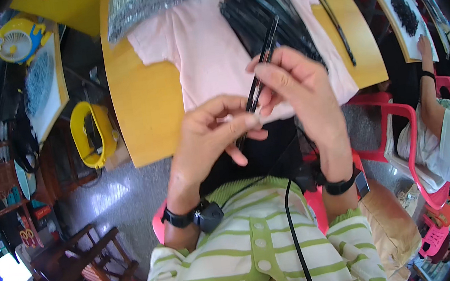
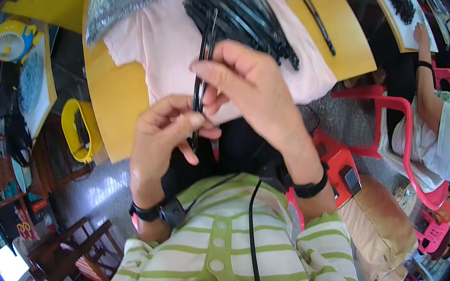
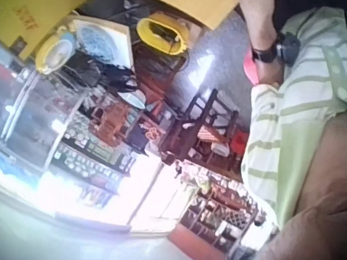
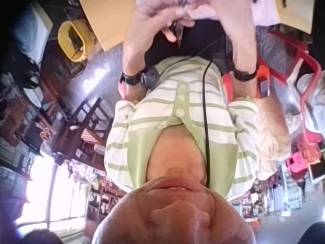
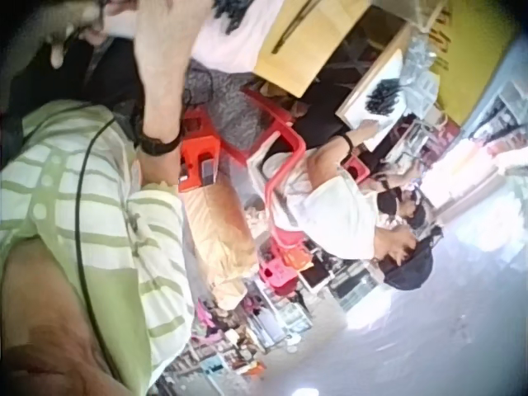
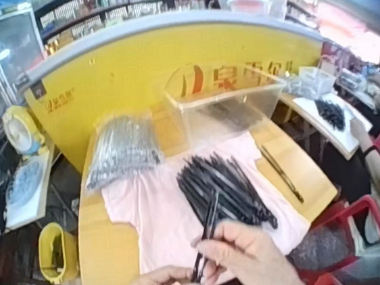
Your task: Thread white wire through holes in thin black rods to assemble components.
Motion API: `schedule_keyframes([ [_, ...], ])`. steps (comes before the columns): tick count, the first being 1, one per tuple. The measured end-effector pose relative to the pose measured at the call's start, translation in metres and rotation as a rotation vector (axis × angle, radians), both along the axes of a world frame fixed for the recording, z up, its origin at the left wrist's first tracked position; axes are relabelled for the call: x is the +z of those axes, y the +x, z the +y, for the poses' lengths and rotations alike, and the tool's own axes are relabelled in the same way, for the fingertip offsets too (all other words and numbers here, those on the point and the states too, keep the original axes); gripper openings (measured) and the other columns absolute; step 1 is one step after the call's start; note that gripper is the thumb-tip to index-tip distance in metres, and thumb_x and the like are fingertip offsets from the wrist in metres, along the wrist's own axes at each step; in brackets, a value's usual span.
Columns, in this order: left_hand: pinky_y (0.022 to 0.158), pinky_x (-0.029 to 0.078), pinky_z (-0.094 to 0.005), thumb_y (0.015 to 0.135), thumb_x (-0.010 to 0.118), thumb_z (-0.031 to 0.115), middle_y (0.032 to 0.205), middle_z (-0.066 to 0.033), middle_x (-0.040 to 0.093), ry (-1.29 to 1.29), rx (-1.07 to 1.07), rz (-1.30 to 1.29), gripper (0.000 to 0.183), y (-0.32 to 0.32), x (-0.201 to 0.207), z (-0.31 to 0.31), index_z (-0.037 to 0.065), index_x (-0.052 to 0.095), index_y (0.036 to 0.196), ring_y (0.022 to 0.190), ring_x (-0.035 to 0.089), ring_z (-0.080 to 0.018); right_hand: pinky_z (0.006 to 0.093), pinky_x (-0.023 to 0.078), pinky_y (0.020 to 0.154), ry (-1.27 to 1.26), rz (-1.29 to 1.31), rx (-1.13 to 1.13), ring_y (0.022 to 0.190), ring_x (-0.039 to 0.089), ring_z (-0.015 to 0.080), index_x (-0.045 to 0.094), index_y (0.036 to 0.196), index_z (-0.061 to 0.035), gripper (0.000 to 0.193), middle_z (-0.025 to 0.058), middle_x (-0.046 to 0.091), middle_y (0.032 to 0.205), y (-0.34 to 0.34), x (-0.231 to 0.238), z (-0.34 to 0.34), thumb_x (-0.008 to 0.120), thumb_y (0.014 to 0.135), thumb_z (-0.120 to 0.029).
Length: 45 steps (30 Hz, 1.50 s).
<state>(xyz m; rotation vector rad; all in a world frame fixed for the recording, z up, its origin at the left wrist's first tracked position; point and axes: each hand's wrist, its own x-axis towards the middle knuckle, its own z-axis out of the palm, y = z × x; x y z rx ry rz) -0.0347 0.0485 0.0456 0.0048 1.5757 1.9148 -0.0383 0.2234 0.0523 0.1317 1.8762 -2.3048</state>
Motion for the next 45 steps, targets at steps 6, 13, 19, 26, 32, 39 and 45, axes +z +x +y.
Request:
schedule_keyframes([
  [6, 0.047, 0.047, -0.0184, 0.092, 0.050, 0.026, 0.078, -0.0100, 0.067, 0.020, -0.086, 0.120, 0.029, -0.009, 0.002, 0.000, 0.000, 0.061, 0.096, 0.065, 0.065, -0.0133, 0.0173, 0.046, 0.051, -0.007, -0.056, 0.102, 0.053, 0.057, 0.0075, 0.060, 0.084, -0.0008, 0.018, 0.0027, 0.057, 0.065, -0.009, 0.007, 0.012, 0.061, 0.087, -0.019],
  [13, 0.059, 0.050, -0.0206, 0.087, 0.059, 0.021, 0.079, -0.0097, 0.067, 0.072, -0.043, 0.133, 0.023, -0.010, -0.006, -0.001, 0.000, 0.061, 0.095, 0.066, 0.063, -0.0107, 0.0177, 0.045, 0.049, 0.071, -0.076, 0.139, 0.051, 0.054, 0.0078, 0.061, 0.090, -0.0001, 0.021, 0.0027, 0.057, 0.064, -0.011, 0.010, 0.007, 0.060, 0.087, -0.020],
  [19, 0.057, 0.051, -0.0205, 0.085, 0.062, 0.019, 0.079, -0.0104, 0.067, 0.149, 0.093, 0.108, 0.019, -0.010, -0.010, -0.005, 0.001, 0.060, 0.089, 0.062, 0.062, -0.0108, 0.0184, 0.043, 0.051, 0.191, 0.048, -0.047, 0.063, 0.053, 0.0056, 0.061, 0.093, 0.0007, 0.026, 0.0027, 0.060, 0.076, 0.007, 0.005, -0.002, 0.053, 0.091, -0.024],
  [26, 0.056, 0.050, -0.0198, 0.085, 0.062, 0.019, 0.080, -0.0106, 0.067, 0.177, 0.228, 0.164, 0.017, -0.018, -0.005, -0.014, 0.002, 0.060, 0.089, 0.062, 0.061, -0.0099, 0.0166, 0.041, 0.048, 0.226, -0.105, 0.240, 0.057, 0.051, 0.0029, 0.060, 0.087, -0.0029, 0.019, -0.0017, 0.055, 0.068, 0.036, 0.005, -0.014, 0.054, 0.091, -0.020],
  [32, 0.057, 0.051, -0.0218, 0.085, 0.062, 0.016, 0.079, -0.0112, 0.066, 0.198, 0.251, 0.139, 0.013, -0.017, -0.012, -0.011, 0.004, 0.057, 0.084, 0.064, 0.062, -0.0111, 0.0159, 0.039, 0.047, 0.142, -0.106, 0.227, 0.052, 0.046, 0.0014, 0.057, 0.081, -0.0039, 0.019, -0.0042, 0.052, 0.063, 0.036, -0.001, -0.018, 0.057, 0.090, -0.020],
  [39, 0.060, 0.055, -0.0272, 0.085, 0.060, 0.008, 0.081, -0.0145, 0.065, 0.185, 0.351, 0.214, 0.011, -0.031, 0.002, 0.007, -0.002, 0.056, 0.085, 0.070, 0.064, -0.0168, 0.0303, 0.044, 0.050, 0.761, 0.360, 0.018, 0.056, 0.056, 0.0186, 0.057, 0.087, -0.0006, 0.016, 0.0100, 0.056, 0.072, 0.019, 0.020, -0.020, 0.067, 0.078, -0.010],
  [45, 0.063, 0.055, -0.0289, 0.085, 0.058, 0.005, 0.082, -0.0154, 0.065, 0.208, 0.411, 0.237, 0.009, -0.048, 0.010, 0.027, -0.003, 0.056, 0.086, 0.073, 0.064, -0.0176, 0.0337, 0.045, 0.049, 0.974, 0.478, -0.058, 0.057, 0.058, 0.0257, 0.054, 0.083, -0.0019, 0.015, 0.0120, 0.056, 0.072, -0.004, 0.027, -0.008, 0.066, 0.077, -0.007],
])
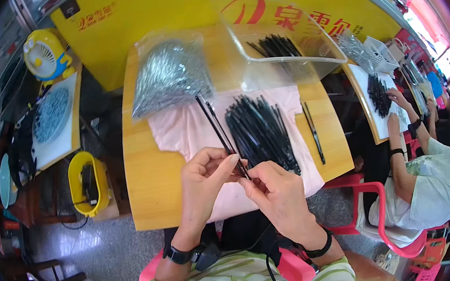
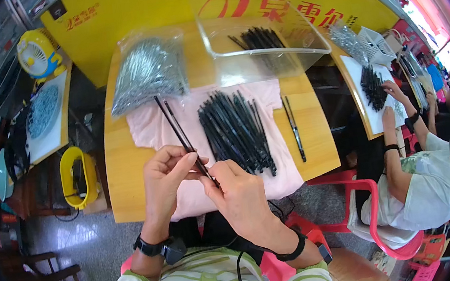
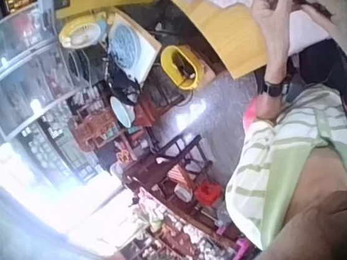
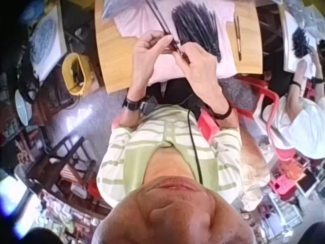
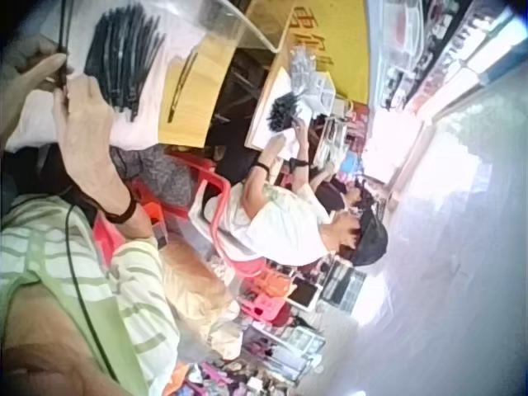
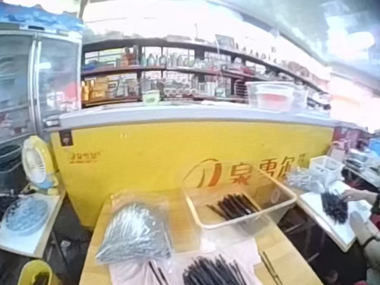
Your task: Thread white wire through holes in thin black rods to assemble components.
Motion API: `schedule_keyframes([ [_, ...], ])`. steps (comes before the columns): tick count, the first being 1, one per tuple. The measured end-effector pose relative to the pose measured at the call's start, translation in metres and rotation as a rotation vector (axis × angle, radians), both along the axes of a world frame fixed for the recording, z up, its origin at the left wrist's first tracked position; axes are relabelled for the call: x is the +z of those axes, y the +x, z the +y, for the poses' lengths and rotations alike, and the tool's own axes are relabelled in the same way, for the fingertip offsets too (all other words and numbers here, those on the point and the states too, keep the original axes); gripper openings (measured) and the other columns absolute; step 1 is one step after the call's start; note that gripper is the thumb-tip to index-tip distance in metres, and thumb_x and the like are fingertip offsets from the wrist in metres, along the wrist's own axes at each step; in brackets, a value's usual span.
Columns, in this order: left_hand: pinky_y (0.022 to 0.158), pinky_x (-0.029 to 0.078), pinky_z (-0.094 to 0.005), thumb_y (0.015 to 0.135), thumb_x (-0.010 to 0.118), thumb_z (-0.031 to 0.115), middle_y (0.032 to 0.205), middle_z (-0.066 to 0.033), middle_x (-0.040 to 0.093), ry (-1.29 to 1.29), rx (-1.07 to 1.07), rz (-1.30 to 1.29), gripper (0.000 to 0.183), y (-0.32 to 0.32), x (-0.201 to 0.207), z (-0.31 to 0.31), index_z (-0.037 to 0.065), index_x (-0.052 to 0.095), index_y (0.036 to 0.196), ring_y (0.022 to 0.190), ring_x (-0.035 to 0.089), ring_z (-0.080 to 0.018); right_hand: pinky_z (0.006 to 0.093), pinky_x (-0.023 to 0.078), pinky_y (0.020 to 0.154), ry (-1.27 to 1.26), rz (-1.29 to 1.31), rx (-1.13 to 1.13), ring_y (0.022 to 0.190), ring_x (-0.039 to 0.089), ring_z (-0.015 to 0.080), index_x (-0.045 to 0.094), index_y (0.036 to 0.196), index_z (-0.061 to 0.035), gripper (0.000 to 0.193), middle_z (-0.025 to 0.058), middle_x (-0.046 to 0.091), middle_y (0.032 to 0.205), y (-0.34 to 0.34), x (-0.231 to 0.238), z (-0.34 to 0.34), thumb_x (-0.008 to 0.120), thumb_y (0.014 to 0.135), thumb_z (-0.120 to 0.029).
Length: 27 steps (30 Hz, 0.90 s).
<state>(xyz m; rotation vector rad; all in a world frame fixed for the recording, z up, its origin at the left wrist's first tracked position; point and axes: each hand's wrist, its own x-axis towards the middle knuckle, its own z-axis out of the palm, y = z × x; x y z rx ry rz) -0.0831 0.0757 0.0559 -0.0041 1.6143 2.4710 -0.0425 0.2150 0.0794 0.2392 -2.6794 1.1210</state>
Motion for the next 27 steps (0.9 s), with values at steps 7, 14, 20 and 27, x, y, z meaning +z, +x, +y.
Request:
schedule_keyframes([
  [7, 0.064, 0.055, -0.0303, 0.094, 0.047, 0.021, 0.083, -0.0141, 0.066, -0.087, -0.058, 0.008, 0.027, -0.014, -0.002, 0.002, -0.003, 0.058, 0.100, 0.072, 0.066, -0.0208, 0.0237, 0.043, 0.048, -0.229, -0.206, -0.050, 0.055, 0.054, 0.0091, 0.058, 0.079, 0.0003, 0.011, 0.0048, 0.056, 0.065, -0.035, 0.057, 0.044, 0.066, 0.077, -0.006],
  [14, 0.067, 0.052, -0.0254, 0.095, 0.047, 0.018, 0.083, -0.0120, 0.065, -0.146, -0.107, -0.147, 0.026, -0.018, -0.020, -0.003, -0.003, 0.058, 0.104, 0.073, 0.063, -0.0153, 0.0218, 0.044, 0.048, -0.032, 0.012, -0.289, 0.049, 0.054, 0.0075, 0.061, 0.079, 0.0040, 0.021, 0.0036, 0.057, 0.059, -0.154, 0.112, 0.116, 0.062, 0.081, -0.017],
  [20, 0.065, 0.051, -0.0240, 0.095, 0.047, 0.018, 0.081, -0.0118, 0.065, -0.158, -0.135, -0.264, 0.026, -0.022, -0.025, -0.001, -0.004, 0.058, 0.103, 0.072, 0.063, -0.0144, 0.0242, 0.049, 0.051, 0.212, -0.176, -0.319, 0.051, 0.061, 0.0153, 0.063, 0.075, 0.0053, 0.022, 0.0102, 0.062, 0.060, -0.262, 0.069, 0.183, 0.063, 0.078, -0.017],
  [27, 0.060, 0.051, -0.0253, 0.095, 0.044, 0.017, 0.074, -0.0131, 0.064, -0.185, -0.099, -0.306, 0.025, -0.028, -0.025, 0.003, -0.004, 0.058, 0.097, 0.064, 0.062, -0.0161, 0.0280, 0.053, 0.054, 0.613, -0.684, -0.221, 0.054, 0.065, 0.0183, 0.062, 0.066, 0.0057, 0.018, 0.0151, 0.066, 0.065, -0.314, 0.029, 0.218, 0.066, 0.074, -0.010],
])
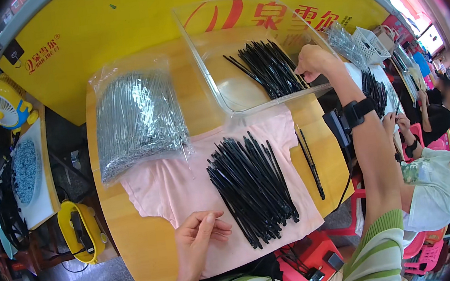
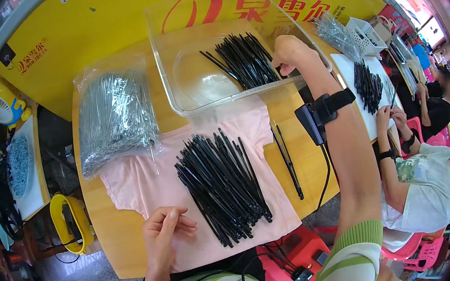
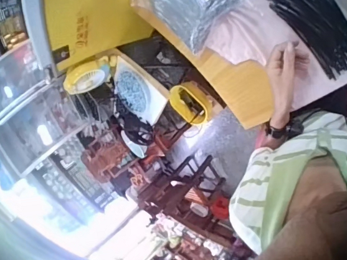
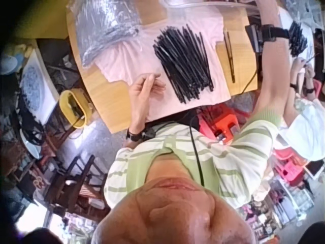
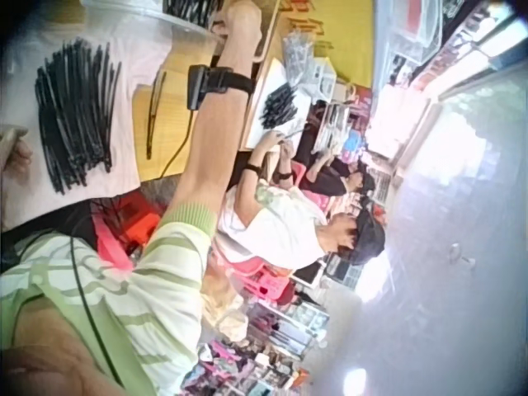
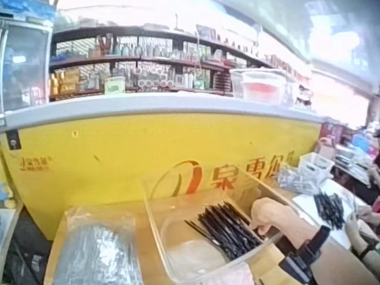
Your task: Thread white wire through holes in thin black rods to assemble components.
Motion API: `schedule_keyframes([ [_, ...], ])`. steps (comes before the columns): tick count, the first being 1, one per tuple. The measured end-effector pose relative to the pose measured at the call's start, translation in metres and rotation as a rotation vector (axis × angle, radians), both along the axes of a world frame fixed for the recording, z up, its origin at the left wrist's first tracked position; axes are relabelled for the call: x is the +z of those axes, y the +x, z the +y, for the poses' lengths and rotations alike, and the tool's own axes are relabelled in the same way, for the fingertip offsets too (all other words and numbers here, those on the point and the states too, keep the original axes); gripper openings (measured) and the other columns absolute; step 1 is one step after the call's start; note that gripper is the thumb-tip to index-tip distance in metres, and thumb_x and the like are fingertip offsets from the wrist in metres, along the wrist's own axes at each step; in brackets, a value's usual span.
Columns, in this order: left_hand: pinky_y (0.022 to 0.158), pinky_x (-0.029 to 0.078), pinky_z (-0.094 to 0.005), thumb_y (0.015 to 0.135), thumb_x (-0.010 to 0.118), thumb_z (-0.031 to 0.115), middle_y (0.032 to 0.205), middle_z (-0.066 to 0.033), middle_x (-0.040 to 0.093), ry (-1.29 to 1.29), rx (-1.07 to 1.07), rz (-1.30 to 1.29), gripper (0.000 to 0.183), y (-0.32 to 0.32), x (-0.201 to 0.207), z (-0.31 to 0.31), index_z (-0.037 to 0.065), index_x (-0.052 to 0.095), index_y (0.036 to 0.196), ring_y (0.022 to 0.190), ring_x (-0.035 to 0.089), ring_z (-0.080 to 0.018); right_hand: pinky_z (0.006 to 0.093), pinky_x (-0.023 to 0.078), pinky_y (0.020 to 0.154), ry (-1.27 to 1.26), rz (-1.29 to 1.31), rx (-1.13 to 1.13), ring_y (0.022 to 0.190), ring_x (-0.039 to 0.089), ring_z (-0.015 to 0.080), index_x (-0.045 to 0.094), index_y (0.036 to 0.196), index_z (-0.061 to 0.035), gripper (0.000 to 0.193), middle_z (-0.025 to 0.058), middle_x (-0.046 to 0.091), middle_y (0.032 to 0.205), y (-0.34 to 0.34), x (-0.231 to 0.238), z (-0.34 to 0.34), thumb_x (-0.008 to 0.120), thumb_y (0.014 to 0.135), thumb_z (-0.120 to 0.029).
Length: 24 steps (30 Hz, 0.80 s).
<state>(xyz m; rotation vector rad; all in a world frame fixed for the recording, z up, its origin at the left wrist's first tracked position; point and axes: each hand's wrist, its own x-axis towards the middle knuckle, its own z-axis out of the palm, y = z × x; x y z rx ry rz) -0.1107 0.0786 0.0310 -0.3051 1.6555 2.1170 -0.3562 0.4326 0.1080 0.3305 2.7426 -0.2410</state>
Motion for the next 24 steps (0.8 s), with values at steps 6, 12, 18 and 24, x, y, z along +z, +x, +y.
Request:
schedule_keyframes([
  [6, 0.059, 0.051, -0.0250, 0.096, 0.044, 0.017, 0.073, -0.0134, 0.063, 0.001, -0.008, -0.028, 0.025, 0.003, 0.001, -0.002, -0.004, 0.057, 0.096, 0.063, 0.061, -0.0161, 0.0289, 0.053, 0.059, 0.027, -0.052, -0.116, 0.058, 0.066, 0.0171, 0.064, 0.067, 0.0033, 0.018, 0.0135, 0.068, 0.071, -0.004, -0.007, -0.002, 0.066, 0.075, -0.013],
  [12, 0.058, 0.050, -0.0245, 0.095, 0.045, 0.018, 0.073, -0.0126, 0.063, -0.027, 0.001, -0.006, 0.025, 0.011, 0.001, -0.003, -0.004, 0.058, 0.096, 0.063, 0.061, -0.0151, 0.0265, 0.052, 0.049, 0.004, 0.082, -0.104, 0.056, 0.066, 0.0198, 0.062, 0.076, 0.0060, 0.021, 0.0136, 0.065, 0.066, 0.012, 0.000, -0.012, 0.064, 0.079, -0.015],
  [18, 0.054, 0.048, -0.0223, 0.094, 0.047, 0.018, 0.073, -0.0102, 0.063, -0.032, 0.018, -0.008, 0.024, 0.010, -0.002, -0.002, -0.003, 0.059, 0.098, 0.061, 0.059, -0.0121, 0.0214, 0.049, 0.051, -0.244, 0.647, 0.009, 0.056, 0.059, 0.0068, 0.065, 0.088, -0.0011, 0.024, 0.0035, 0.062, 0.066, 0.062, 0.045, -0.033, 0.060, 0.083, -0.025],
  [24, 0.061, 0.048, -0.0217, 0.095, 0.048, 0.023, 0.077, -0.0082, 0.063, -0.020, -0.013, 0.106, 0.029, 0.002, -0.007, -0.007, -0.003, 0.059, 0.101, 0.068, 0.061, -0.0112, 0.0242, 0.047, 0.052, -0.383, 0.650, 0.167, 0.053, 0.057, 0.0083, 0.064, 0.081, 0.0005, 0.023, 0.0040, 0.060, 0.060, 0.170, 0.044, -0.109, 0.059, 0.081, -0.022],
])
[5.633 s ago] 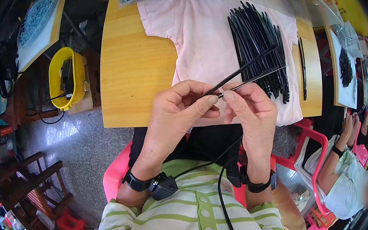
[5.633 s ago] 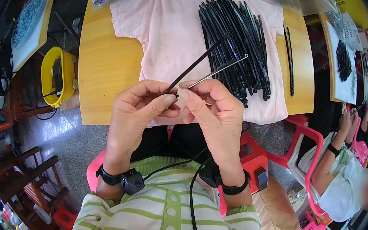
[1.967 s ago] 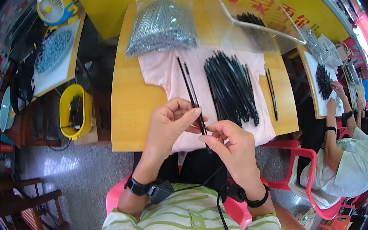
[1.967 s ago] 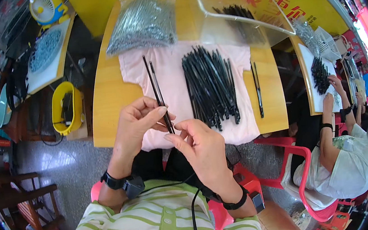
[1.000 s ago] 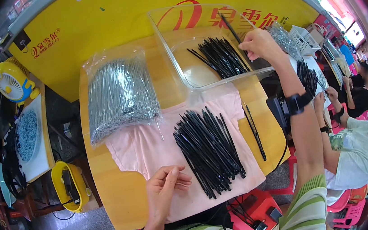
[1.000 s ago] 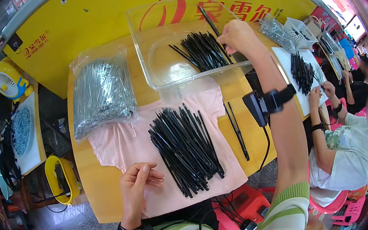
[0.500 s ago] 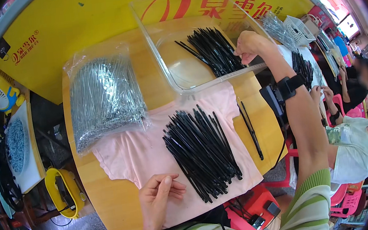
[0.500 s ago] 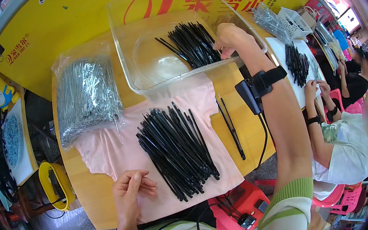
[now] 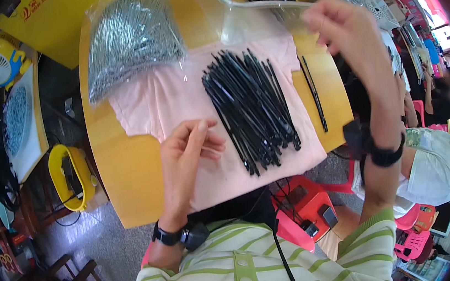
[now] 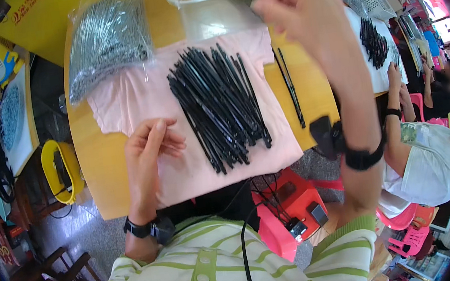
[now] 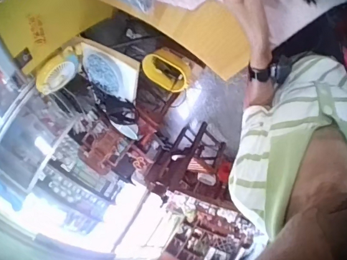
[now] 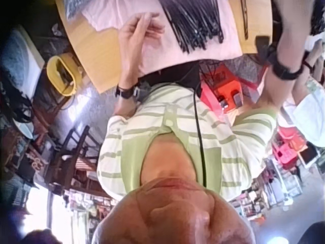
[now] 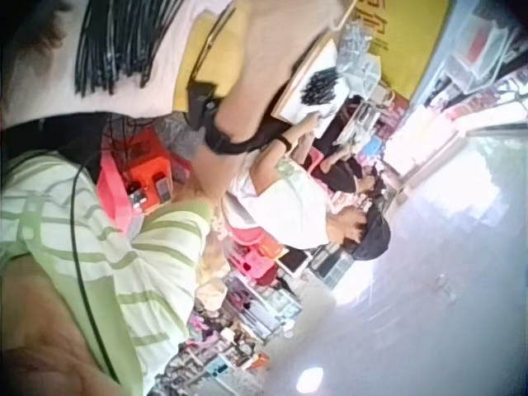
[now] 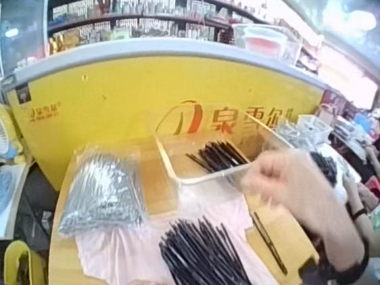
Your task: Thread white wire through holes in thin black rods to assemble components.
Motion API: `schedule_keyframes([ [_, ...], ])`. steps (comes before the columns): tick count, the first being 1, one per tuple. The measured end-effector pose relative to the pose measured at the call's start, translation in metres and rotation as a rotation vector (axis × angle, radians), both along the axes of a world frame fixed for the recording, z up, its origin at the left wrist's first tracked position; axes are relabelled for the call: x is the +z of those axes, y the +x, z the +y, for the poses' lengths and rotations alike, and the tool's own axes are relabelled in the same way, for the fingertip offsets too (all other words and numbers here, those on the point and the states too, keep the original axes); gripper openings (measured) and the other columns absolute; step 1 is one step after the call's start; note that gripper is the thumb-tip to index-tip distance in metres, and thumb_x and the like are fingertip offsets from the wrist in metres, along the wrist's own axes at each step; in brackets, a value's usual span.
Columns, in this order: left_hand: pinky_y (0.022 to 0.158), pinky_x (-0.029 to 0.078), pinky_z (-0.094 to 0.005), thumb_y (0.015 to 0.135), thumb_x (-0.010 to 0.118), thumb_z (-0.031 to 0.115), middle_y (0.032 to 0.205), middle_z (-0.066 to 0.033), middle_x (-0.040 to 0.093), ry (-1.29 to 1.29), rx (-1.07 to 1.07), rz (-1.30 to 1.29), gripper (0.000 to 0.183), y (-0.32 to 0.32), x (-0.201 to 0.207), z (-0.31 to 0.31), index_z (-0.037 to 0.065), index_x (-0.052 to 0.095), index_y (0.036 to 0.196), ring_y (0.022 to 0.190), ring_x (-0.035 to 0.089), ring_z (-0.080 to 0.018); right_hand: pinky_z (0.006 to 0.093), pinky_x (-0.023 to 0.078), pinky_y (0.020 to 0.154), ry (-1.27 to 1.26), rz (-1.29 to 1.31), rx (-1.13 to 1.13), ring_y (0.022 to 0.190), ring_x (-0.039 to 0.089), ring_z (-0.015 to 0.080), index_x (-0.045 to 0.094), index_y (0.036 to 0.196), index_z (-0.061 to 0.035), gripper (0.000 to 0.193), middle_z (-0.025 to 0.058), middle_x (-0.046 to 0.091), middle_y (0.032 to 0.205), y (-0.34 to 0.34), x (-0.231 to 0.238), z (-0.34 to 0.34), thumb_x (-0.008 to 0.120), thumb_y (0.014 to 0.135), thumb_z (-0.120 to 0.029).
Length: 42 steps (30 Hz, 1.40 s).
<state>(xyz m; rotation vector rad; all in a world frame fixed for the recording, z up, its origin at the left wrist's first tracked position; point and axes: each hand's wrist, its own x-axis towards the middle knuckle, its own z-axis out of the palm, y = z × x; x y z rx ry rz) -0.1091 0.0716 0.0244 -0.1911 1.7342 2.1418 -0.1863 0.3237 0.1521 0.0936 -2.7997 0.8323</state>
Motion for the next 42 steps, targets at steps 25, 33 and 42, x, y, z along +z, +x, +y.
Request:
schedule_keyframes([
  [25, 0.053, 0.049, -0.0203, 0.093, 0.051, 0.024, 0.075, -0.0088, 0.064, 0.026, -0.069, 0.142, 0.029, 0.061, -0.004, -0.020, -0.003, 0.061, 0.099, 0.063, 0.062, -0.0122, 0.0383, 0.046, 0.051, 0.138, 0.024, -0.065, 0.060, 0.060, 0.0283, 0.056, 0.084, -0.0084, 0.010, 0.0072, 0.057, 0.070, 0.175, -0.124, -0.104, 0.062, 0.078, -0.015],
  [33, 0.054, 0.049, -0.0205, 0.093, 0.051, 0.024, 0.076, -0.0078, 0.064, -0.017, -0.108, 0.098, 0.027, 0.063, -0.001, -0.017, -0.001, 0.061, 0.098, 0.064, 0.062, -0.0110, 0.0411, 0.047, 0.053, 0.198, -0.025, -0.072, 0.059, 0.062, 0.0326, 0.055, 0.081, -0.0051, 0.011, 0.0136, 0.061, 0.063, 0.157, -0.122, -0.113, 0.060, 0.080, -0.015],
  [42, 0.061, 0.051, -0.0219, 0.092, 0.052, 0.021, 0.089, -0.0091, 0.064, 0.004, -0.114, 0.106, 0.025, 0.057, -0.008, -0.019, -0.002, 0.060, 0.100, 0.074, 0.063, -0.0124, 0.0391, 0.046, 0.054, -0.015, -0.063, -0.087, 0.061, 0.061, 0.0324, 0.059, 0.079, -0.0054, 0.012, 0.0138, 0.061, 0.064, 0.155, -0.116, -0.109, 0.061, 0.080, -0.017],
])
